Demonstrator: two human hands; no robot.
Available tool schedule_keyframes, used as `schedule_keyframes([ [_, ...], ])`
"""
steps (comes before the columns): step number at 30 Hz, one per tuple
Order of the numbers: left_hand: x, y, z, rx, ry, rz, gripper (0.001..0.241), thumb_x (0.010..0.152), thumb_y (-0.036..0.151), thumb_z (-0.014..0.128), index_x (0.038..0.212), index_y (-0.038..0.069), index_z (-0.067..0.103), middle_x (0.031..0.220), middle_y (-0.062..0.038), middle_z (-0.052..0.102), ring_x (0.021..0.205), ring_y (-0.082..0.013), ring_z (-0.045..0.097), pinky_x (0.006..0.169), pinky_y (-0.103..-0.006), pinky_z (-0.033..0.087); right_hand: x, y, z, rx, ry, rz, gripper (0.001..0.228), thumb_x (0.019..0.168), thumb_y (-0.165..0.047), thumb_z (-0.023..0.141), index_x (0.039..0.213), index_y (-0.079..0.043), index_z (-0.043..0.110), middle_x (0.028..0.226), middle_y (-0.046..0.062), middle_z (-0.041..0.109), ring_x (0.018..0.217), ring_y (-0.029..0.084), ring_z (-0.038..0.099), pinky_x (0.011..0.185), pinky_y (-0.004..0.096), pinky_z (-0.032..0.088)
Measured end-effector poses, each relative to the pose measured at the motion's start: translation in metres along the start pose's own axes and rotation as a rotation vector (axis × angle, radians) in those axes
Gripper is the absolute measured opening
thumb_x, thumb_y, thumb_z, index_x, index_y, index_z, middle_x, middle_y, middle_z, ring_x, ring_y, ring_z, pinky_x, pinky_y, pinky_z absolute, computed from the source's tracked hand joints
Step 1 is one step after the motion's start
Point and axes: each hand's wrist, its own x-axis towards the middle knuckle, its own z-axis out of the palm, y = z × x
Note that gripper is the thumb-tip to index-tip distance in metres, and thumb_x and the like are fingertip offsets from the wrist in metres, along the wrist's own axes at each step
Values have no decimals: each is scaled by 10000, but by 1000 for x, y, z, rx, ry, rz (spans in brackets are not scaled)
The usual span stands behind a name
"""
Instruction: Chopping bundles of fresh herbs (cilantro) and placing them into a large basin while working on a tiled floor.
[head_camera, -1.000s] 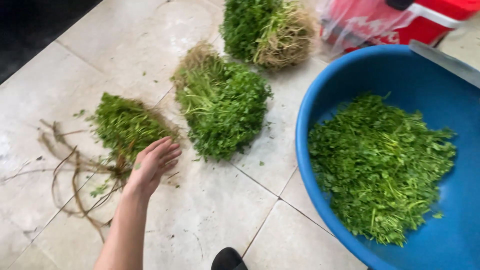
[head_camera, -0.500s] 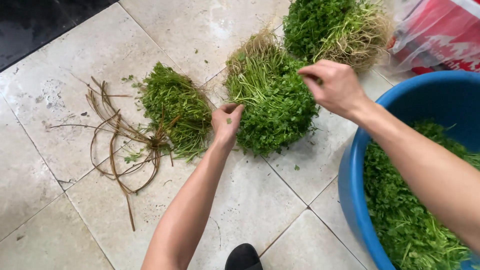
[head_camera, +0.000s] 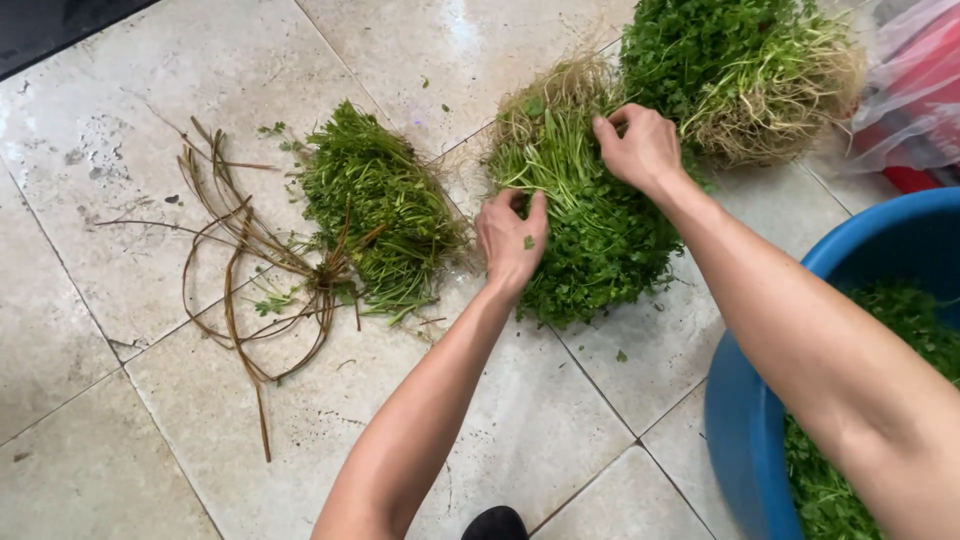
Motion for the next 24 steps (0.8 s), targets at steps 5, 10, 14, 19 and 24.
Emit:
schedule_keyframes([
  [5, -6, 8, 14, 38, 17, 6, 533, 914, 353, 627, 1288, -27, 626, 1217, -233, 638, 1078, -316, 627, 925, -482, 535, -20, -27, 3, 182, -113, 162, 1060, 978, -715, 555, 1651, -41, 90, 1613, 322, 297, 1450, 459, 365, 1189, 521, 316],
  [10, -4, 0, 34, 190, 109, 275, 484, 930, 308, 634, 1259, -47, 646, 1227, -249, 653, 1097, -361, 589, 913, -543, 494, -21, -35, -2, 252, -397, 153, 1671, 591, -654, 889, 1525, -99, -380, 1650, 362, 107, 1531, 410, 283, 1252, 496, 262],
  [14, -21, 41, 7, 204, -50, 277, 393, 917, 278, 625, 1162, -17, 710, 1078, -207, 762, 988, -319, 670, 923, -480, 552, -4, -2, 4, 318, -328, 137, 1685, 602, -542, 963, 1523, -111, -380, 1665, 333, 88, 1526, 402, 275, 1226, 518, 271],
  [19, 4, 2, 27, -273, -127, 172, 589, 909, 183, 511, 1469, 4, 500, 1092, -163, 741, 749, -147, 691, 712, -307, 586, 2, 23, -3, 601, -249, 224, 1551, 660, -409, 907, 1572, -136, -318, 1656, 303, 230, 1475, 362, 441, 1187, 490, 410],
  [24, -6, 24, 10, 14, -133, 75, 609, 930, 155, 539, 1526, 40, 496, 998, -204, 762, 692, -207, 663, 708, -363, 583, -5, 21, -12, 496, -291, 310, 1532, 639, -506, 840, 1598, -178, -309, 1684, 303, 132, 1523, 430, 290, 1184, 671, 255],
])
